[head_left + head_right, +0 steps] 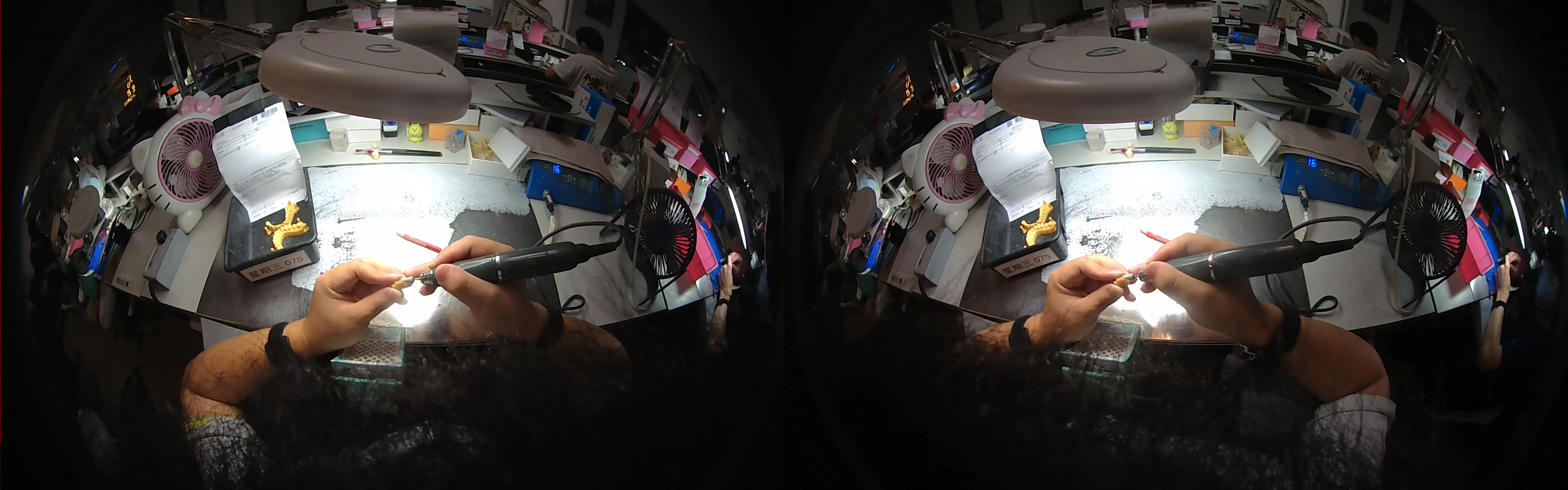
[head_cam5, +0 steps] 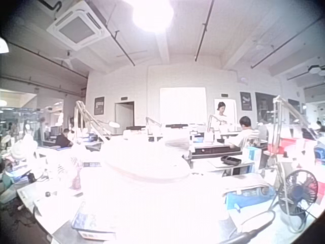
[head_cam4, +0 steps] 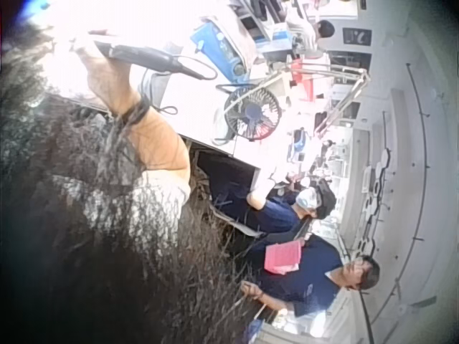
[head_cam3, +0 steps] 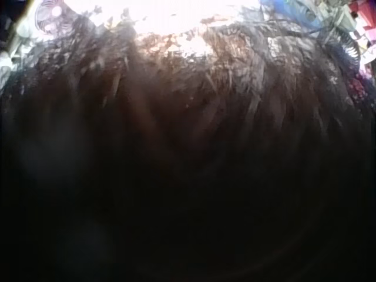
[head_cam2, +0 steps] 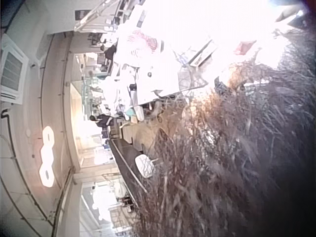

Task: Grinding and refining a dental model using a rotary tool.

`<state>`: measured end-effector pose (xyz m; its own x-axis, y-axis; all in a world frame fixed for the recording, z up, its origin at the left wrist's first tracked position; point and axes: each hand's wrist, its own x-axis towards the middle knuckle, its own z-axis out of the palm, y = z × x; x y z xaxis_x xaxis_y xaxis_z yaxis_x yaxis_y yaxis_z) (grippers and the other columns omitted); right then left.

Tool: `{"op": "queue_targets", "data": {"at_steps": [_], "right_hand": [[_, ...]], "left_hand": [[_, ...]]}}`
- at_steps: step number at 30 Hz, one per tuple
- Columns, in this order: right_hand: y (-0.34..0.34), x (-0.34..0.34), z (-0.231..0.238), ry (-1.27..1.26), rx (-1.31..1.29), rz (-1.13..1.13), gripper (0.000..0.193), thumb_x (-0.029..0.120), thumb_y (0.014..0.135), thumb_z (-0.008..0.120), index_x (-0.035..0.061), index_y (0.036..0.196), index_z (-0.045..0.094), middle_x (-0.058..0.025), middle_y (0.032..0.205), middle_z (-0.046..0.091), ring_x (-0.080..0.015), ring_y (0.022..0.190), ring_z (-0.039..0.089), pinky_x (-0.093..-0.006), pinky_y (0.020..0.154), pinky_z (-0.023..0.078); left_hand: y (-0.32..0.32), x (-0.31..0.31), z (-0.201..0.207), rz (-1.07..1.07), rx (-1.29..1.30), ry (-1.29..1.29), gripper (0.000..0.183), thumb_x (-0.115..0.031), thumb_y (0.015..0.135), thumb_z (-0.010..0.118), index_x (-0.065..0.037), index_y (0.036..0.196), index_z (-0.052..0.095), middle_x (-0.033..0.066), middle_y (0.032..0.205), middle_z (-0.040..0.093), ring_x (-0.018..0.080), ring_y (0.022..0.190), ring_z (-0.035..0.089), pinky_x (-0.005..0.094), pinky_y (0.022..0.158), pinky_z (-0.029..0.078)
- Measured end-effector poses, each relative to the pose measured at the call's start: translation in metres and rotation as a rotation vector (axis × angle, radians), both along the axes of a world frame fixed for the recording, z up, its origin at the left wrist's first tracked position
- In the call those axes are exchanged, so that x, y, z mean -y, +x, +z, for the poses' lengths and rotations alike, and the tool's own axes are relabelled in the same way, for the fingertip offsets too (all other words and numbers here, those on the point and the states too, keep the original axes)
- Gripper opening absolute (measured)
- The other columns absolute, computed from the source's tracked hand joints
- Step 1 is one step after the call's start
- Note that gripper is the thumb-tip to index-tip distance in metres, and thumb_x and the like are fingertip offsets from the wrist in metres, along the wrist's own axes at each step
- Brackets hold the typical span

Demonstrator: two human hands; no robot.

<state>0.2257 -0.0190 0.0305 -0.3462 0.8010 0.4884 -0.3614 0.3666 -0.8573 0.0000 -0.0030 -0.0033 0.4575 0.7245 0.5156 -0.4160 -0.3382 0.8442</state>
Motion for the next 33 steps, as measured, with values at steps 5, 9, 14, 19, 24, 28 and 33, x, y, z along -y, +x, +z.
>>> {"op": "queue_targets", "data": {"at_steps": [5, 9, 14, 19, 24, 28, 33], "right_hand": [[0.0003, 0.0017, 0.0017, -0.003, 0.009, -0.019, 0.010, 0.002, 0.095, 0.063, -0.0057, 0.101, 0.065, -0.0125, 0.093, 0.071, -0.0142, 0.086, 0.068, -0.0272, 0.078, 0.056], [0.0005, 0.0023, 0.0027, -0.008, 0.016, -0.016, 0.010, 0.002, 0.095, 0.063, -0.0059, 0.101, 0.065, -0.0121, 0.092, 0.071, -0.0140, 0.085, 0.068, -0.0271, 0.077, 0.056], [0.0005, 0.0016, 0.0022, 0.010, 0.023, -0.020, 0.010, 0.002, 0.095, 0.063, -0.0060, 0.101, 0.065, -0.0122, 0.091, 0.071, -0.0139, 0.084, 0.068, -0.0272, 0.077, 0.056], [-0.0004, 0.0010, 0.0010, 0.004, 0.019, -0.031, 0.011, 0.002, 0.095, 0.064, -0.0060, 0.101, 0.065, -0.0127, 0.091, 0.071, -0.0141, 0.084, 0.069, -0.0273, 0.077, 0.057], [-0.0001, 0.0017, 0.0005, 0.033, 0.018, -0.025, 0.011, 0.003, 0.095, 0.063, -0.0057, 0.101, 0.065, -0.0131, 0.091, 0.072, -0.0142, 0.083, 0.069, -0.0277, 0.077, 0.057], [0.0016, 0.0007, 0.0006, 0.024, 0.046, -0.021, 0.011, 0.003, 0.095, 0.063, -0.0058, 0.101, 0.065, -0.0129, 0.090, 0.071, -0.0144, 0.083, 0.069, -0.0279, 0.077, 0.057], [0.0004, 0.0015, 0.0012, -0.027, -0.009, 0.001, 0.011, 0.004, 0.096, 0.062, -0.0058, 0.101, 0.065, -0.0127, 0.091, 0.071, -0.0147, 0.085, 0.068, -0.0283, 0.078, 0.057]], "left_hand": [[0.0004, -0.0016, -0.0007, -0.002, -0.006, 0.021, 0.017, 0.012, 0.091, 0.062, 0.001, 0.104, 0.061, 0.0184, 0.112, 0.063, 0.0233, 0.099, 0.067, 0.0398, 0.087, 0.060], [0.0007, -0.0009, -0.0003, 0.000, -0.006, 0.009, 0.018, 0.013, 0.091, 0.062, 0.001, 0.104, 0.061, 0.0185, 0.112, 0.063, 0.0236, 0.100, 0.067, 0.0397, 0.087, 0.061], [0.0004, -0.0007, -0.0007, 0.003, -0.012, 0.013, 0.018, 0.013, 0.090, 0.061, 0.001, 0.104, 0.061, 0.0186, 0.112, 0.063, 0.0238, 0.100, 0.067, 0.0396, 0.087, 0.061], [-0.0002, -0.0028, -0.0021, -0.044, 0.020, 0.013, 0.016, 0.009, 0.093, 0.062, 0.004, 0.108, 0.061, 0.0154, 0.114, 0.065, 0.0212, 0.106, 0.067, 0.0351, 0.091, 0.058], [-0.0010, -0.0008, -0.0022, -0.036, 0.007, 0.015, 0.016, 0.009, 0.093, 0.062, 0.004, 0.108, 0.061, 0.0154, 0.114, 0.065, 0.0211, 0.106, 0.066, 0.0347, 0.091, 0.058], [-0.0006, -0.0023, -0.0026, -0.049, 0.017, 0.010, 0.016, 0.009, 0.093, 0.061, 0.004, 0.108, 0.061, 0.0153, 0.114, 0.065, 0.0210, 0.106, 0.066, 0.0345, 0.091, 0.058], [0.0003, -0.0013, -0.0022, -0.050, 0.032, 0.005, 0.016, 0.009, 0.093, 0.061, 0.004, 0.108, 0.061, 0.0155, 0.114, 0.065, 0.0210, 0.106, 0.066, 0.0346, 0.092, 0.058]]}}
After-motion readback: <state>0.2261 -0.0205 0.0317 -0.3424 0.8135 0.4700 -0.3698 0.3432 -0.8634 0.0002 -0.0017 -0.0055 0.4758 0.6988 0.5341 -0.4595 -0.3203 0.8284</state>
